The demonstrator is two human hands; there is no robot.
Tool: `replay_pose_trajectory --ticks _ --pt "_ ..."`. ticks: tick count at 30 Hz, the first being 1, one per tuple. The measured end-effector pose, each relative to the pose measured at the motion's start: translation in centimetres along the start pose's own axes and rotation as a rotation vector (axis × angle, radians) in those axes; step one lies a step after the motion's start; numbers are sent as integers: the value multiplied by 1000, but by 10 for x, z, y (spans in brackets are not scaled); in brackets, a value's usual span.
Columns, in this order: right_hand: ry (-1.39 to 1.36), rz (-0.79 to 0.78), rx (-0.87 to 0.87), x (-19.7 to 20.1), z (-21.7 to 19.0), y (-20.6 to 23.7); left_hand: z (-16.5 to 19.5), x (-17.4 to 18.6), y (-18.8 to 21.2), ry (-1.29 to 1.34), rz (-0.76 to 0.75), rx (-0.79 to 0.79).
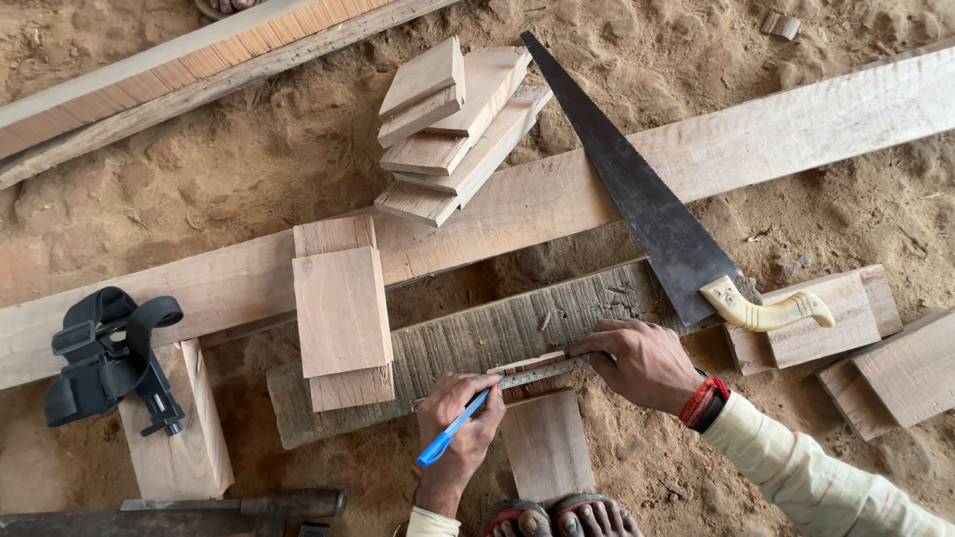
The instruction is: The person measures and marks small wooden blocks using a tape measure, a hand saw as a straightedge, and a blue pen. The person repeatedly measures dimensions and draws lines on the blocks, stacking them as they are marked.
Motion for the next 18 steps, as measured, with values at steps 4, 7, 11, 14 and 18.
replay_pose_trajectory --ticks 4,7,11,14,18 --pt "-9 -4 -5 0 -1 0 0 1 0 1 -1 15" --pt "30 -25 -31 -1 0 0 -2 1 1 -10 18 -13" --pt "12 -7 3 -3 1 0 -12 -4 7 32 25 13" --pt "-14 -3 22 -3 3 1 -26 -8 10 162 46 141" --pt "-41 -11 46 -3 5 0 -29 7 17 54 154 54"
Point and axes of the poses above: each hand's wrist, its own y-axis away from the middle knuckle, its own x-axis out of the back of the hand, z = x × y, the point moved 4 cm from there along -y, towards the middle knuckle, and after that the axes turned 2 degrees about x, right-handed, at the moved point
